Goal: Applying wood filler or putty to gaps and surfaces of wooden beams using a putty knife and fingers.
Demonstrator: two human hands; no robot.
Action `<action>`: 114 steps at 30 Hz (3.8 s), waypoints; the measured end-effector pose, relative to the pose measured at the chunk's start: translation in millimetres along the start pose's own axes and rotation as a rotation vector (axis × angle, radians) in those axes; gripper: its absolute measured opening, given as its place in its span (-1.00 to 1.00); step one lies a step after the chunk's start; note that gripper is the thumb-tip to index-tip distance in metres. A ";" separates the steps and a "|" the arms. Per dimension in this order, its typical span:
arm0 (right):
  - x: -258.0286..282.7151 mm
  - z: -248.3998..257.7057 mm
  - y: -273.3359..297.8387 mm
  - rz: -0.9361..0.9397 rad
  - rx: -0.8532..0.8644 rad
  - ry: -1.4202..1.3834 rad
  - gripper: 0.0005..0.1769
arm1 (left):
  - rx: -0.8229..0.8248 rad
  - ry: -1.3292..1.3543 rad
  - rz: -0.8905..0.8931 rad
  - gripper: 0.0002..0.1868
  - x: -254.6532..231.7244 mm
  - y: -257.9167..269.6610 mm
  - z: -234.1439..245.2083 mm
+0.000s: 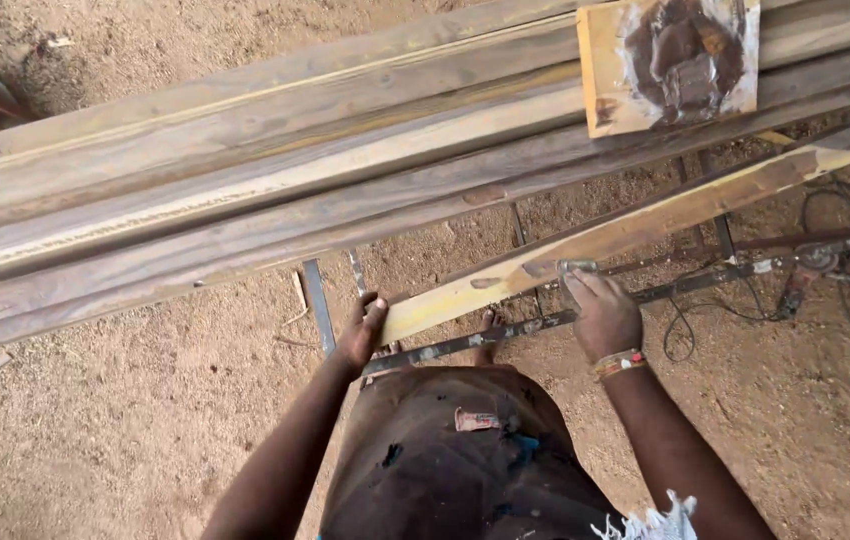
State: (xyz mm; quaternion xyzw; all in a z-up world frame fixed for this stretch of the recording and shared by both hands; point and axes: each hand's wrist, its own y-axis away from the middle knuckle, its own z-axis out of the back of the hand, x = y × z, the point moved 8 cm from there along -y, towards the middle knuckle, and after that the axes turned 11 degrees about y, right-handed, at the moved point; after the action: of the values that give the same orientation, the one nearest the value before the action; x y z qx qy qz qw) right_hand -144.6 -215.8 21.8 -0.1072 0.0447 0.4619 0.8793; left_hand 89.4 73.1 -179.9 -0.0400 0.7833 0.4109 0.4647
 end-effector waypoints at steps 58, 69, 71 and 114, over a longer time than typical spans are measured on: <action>79.0 23.2 -42.4 0.077 0.084 -0.057 -0.67 | 0.045 0.057 0.023 0.02 -11.9 1.4 11.8; -11.3 18.6 -60.0 -0.070 0.286 0.091 -0.67 | 0.063 0.002 0.038 0.08 -9.2 -0.1 6.7; -10.0 18.2 -78.7 -0.290 0.485 0.007 -0.76 | 0.073 0.026 0.035 0.09 -10.8 -2.1 6.4; 122.0 39.6 -47.7 -0.156 0.602 0.164 -0.70 | 0.308 0.277 0.051 -0.27 -10.7 7.7 23.5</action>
State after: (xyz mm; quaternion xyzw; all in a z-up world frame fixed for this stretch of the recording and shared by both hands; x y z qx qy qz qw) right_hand -36.8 -135.0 45.7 0.1178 0.2418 0.3488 0.8978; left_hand 108.3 90.7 -172.5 -0.0049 0.8941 0.2885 0.3426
